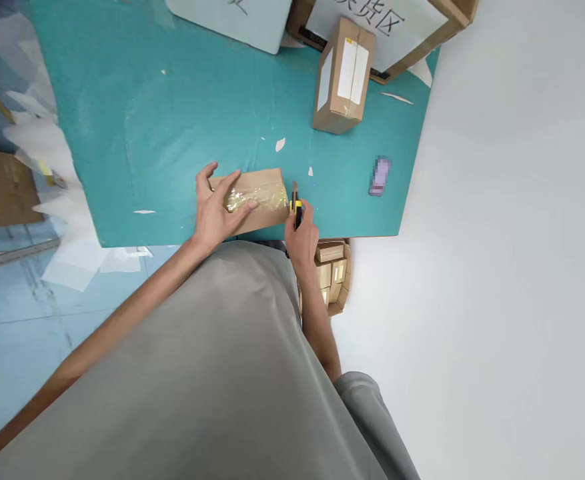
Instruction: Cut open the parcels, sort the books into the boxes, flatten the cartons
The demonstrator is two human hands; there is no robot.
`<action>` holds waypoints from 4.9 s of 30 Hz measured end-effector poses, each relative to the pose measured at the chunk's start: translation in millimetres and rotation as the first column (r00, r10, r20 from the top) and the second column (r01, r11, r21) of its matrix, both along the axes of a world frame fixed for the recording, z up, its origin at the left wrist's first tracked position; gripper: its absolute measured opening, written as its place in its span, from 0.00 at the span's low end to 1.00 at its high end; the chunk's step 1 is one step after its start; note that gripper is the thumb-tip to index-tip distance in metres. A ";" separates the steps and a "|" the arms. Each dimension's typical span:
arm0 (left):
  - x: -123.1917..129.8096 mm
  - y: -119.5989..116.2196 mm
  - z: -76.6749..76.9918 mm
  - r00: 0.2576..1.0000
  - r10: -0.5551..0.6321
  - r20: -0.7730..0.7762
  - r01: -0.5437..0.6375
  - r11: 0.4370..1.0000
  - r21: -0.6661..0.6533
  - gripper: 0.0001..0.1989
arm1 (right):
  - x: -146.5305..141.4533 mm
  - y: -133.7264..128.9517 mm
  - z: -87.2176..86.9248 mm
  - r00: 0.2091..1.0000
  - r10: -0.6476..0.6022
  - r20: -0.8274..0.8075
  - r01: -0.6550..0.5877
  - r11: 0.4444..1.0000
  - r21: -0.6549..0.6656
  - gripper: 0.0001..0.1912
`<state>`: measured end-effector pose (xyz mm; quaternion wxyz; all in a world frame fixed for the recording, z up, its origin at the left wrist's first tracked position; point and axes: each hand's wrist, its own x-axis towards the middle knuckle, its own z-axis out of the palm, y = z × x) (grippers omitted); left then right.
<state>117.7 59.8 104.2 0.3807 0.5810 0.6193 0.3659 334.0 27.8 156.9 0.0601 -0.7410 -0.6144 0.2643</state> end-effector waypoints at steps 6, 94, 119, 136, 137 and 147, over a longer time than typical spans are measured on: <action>-2.0 0.5 -17.5 1.000 -0.004 0.002 0.003 0.999 0.052 0.40 | -0.8 -7.0 1.1 1.000 -0.025 0.002 0.025 0.998 0.061 0.27; -84.0 -61.0 -63.0 0.966 0.029 0.257 0.031 0.973 -0.230 0.27 | -68.9 37.8 22.9 0.572 0.787 0.233 -0.693 0.615 -0.377 0.27; -80.3 -64.0 -62.9 0.937 0.114 0.330 -0.021 0.962 -0.274 0.26 | -106.9 59.5 17.9 0.318 0.907 0.277 -0.787 0.416 -0.456 0.31; -65.6 -75.3 -72.4 0.938 0.240 0.251 -0.172 0.948 -0.267 0.27 | -112.1 71.5 20.2 0.330 0.934 0.138 -0.842 0.358 -0.404 0.25; -64.8 -76.6 -72.3 0.938 0.245 0.245 -0.177 0.947 -0.269 0.27 | -106.0 71.7 22.7 0.333 0.932 0.146 -0.838 0.363 -0.407 0.24; -47.2 -70.4 -58.2 0.943 0.320 0.096 -0.286 0.921 -0.265 0.24 | -13.6 74.2 32.9 0.430 0.850 0.304 -0.645 0.525 -0.555 0.26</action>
